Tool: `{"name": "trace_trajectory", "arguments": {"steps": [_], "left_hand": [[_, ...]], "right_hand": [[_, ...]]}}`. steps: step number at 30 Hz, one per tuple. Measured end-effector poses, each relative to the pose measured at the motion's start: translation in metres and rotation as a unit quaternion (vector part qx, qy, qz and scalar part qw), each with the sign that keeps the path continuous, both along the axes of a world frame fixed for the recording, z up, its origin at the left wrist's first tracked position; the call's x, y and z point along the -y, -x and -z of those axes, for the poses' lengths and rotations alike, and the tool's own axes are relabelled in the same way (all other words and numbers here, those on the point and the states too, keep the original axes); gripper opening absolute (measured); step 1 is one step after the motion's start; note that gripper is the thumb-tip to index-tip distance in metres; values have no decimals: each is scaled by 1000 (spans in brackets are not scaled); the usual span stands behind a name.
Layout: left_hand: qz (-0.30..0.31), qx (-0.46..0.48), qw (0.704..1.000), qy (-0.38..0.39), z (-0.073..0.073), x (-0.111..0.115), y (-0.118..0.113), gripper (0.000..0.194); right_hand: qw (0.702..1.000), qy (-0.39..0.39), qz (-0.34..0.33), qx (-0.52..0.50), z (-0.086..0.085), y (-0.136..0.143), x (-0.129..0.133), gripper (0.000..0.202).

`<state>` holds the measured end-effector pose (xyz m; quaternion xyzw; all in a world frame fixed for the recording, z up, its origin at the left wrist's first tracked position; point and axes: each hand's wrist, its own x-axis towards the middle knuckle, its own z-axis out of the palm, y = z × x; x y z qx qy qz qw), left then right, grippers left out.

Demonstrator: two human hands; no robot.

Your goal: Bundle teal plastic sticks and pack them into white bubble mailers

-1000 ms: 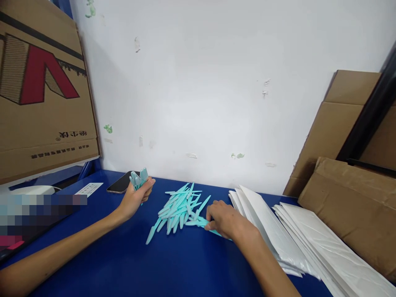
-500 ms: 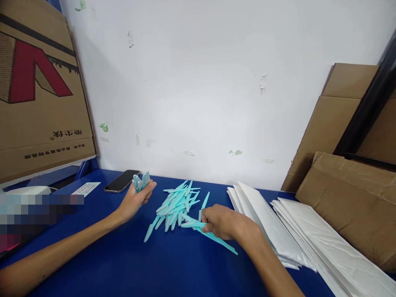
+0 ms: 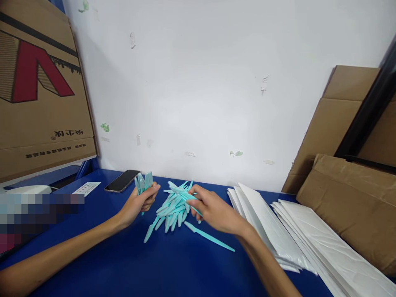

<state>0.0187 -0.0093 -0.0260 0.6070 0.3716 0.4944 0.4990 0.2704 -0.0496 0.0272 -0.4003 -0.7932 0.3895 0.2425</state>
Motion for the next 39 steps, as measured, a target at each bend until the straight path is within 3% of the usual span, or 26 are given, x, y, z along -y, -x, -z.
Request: {"name": "trace_trajectory", "arguments": {"steps": [2, 6, 9, 12, 17, 21, 25, 29, 35, 37, 39], "left_hand": [[44, 19, 999, 20, -2, 8, -3, 35], [112, 82, 989, 47, -6, 24, -11, 37], [131, 93, 985, 60, -6, 31, -15, 46], [129, 84, 986, 72, -5, 35, -19, 45], [72, 29, 997, 27, -7, 42, -26, 42], [8, 23, 1000, -7, -5, 47, -32, 39], [-37, 13, 999, -16, 1, 48, -34, 40], [-53, 2, 999, -5, 3, 43, -31, 40], [-190, -1, 973, -129, -11, 25, -16, 38], [-205, 34, 969, -135, -16, 20, -11, 38], [-215, 67, 963, -147, -19, 18, -9, 38]], "right_hand": [[991, 58, -17, -121, 9, 20, 3, 29], [943, 139, -23, -303, 30, 53, 9, 34], [913, 166, -4, -372, 40, 62, 11, 35], [914, 137, 22, -381, 45, 65, 11, 35], [940, 55, 34, -334, 53, 75, 15, 36], [953, 48, 39, -296, 54, 84, 23, 32], [944, 79, 41, -317, 55, 92, 26, 35], [917, 148, 92, -358, 59, 94, 25, 49], [916, 243, 81, -310, 50, 90, 32, 56], [886, 294, 78, -350, 49, 90, 34, 55], [827, 359, 79, -425, 50, 92, 34, 56]]}}
